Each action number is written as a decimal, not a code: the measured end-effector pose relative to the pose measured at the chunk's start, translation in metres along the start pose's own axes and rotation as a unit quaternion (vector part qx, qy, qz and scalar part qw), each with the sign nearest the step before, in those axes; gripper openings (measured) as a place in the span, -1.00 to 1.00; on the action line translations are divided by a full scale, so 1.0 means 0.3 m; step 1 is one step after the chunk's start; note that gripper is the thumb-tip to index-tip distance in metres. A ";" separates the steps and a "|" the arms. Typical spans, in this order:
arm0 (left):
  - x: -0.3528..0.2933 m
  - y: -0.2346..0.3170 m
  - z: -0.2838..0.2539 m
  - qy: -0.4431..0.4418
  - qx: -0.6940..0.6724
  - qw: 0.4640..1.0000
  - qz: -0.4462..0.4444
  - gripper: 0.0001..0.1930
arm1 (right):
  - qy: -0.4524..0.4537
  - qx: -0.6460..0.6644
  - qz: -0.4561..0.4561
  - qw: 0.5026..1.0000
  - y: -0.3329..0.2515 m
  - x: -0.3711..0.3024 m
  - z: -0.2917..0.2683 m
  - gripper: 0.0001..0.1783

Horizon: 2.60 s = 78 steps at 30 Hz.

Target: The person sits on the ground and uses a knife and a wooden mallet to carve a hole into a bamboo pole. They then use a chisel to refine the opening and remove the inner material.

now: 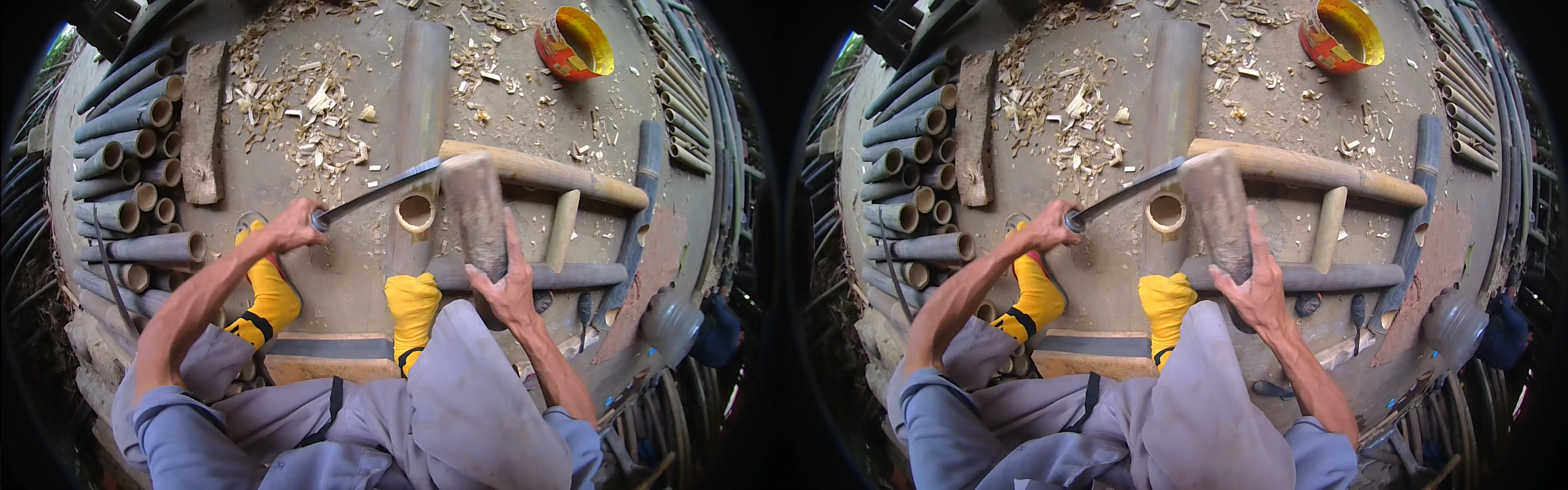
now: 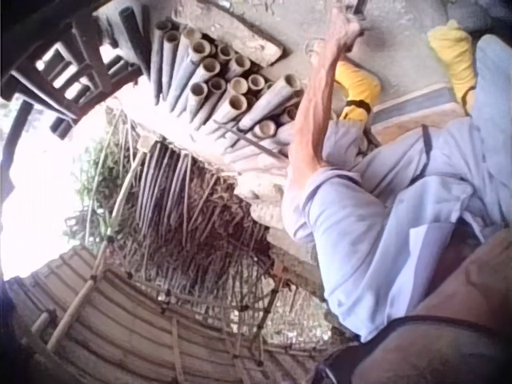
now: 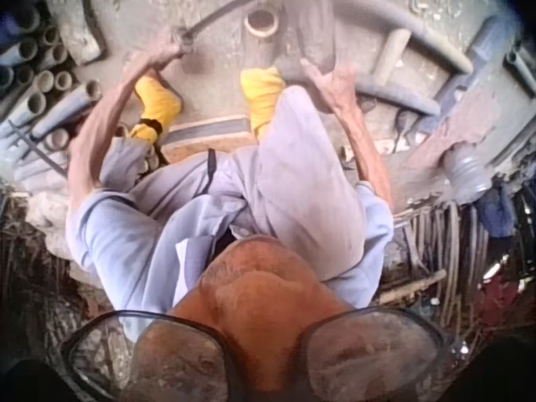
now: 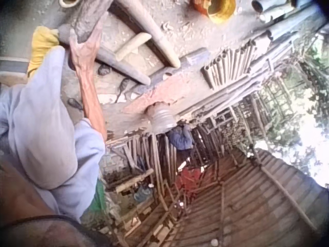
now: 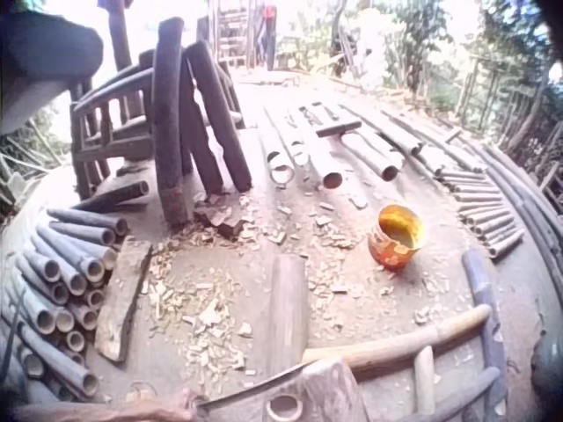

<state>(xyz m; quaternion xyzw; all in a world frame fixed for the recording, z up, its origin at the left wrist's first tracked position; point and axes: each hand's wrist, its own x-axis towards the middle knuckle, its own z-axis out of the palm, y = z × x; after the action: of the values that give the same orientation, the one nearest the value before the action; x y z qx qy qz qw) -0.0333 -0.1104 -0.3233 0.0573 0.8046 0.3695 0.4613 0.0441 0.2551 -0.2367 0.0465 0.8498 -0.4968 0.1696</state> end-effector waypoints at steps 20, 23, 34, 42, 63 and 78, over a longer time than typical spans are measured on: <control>0.008 0.773 0.500 0.173 -0.125 0.897 0.388 -0.42 | 0.353 0.112 0.101 0.923 0.021 -0.256 0.021 -0.37; 0.045 0.646 0.479 0.254 -0.174 0.913 0.269 -0.54 | 0.376 -0.016 0.188 0.907 0.147 -0.274 -0.118 -0.42; 0.131 0.246 0.366 0.384 -0.113 0.913 0.078 -0.63 | 0.342 -0.213 0.215 0.889 0.460 -0.251 -0.243 -0.43; 0.146 0.228 0.388 0.357 -0.139 0.920 0.080 -0.62 | 0.375 -0.248 0.187 0.874 0.376 -0.255 -0.175 -0.41; 0.185 0.280 0.344 0.361 -0.128 0.923 0.039 -0.74 | 0.237 -0.159 0.165 0.944 0.082 0.030 0.099 0.03; 0.194 0.079 0.340 0.376 -0.303 0.875 0.033 -0.88 | 0.304 -0.111 0.108 0.940 -0.038 -0.499 0.158 -0.23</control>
<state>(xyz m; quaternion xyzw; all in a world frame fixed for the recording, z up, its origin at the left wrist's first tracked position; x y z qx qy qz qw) 0.0077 -0.0128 -0.3794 -0.2025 0.7636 0.6039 0.1063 0.1931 0.2220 -0.1986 0.2678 0.9006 -0.3401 -0.0403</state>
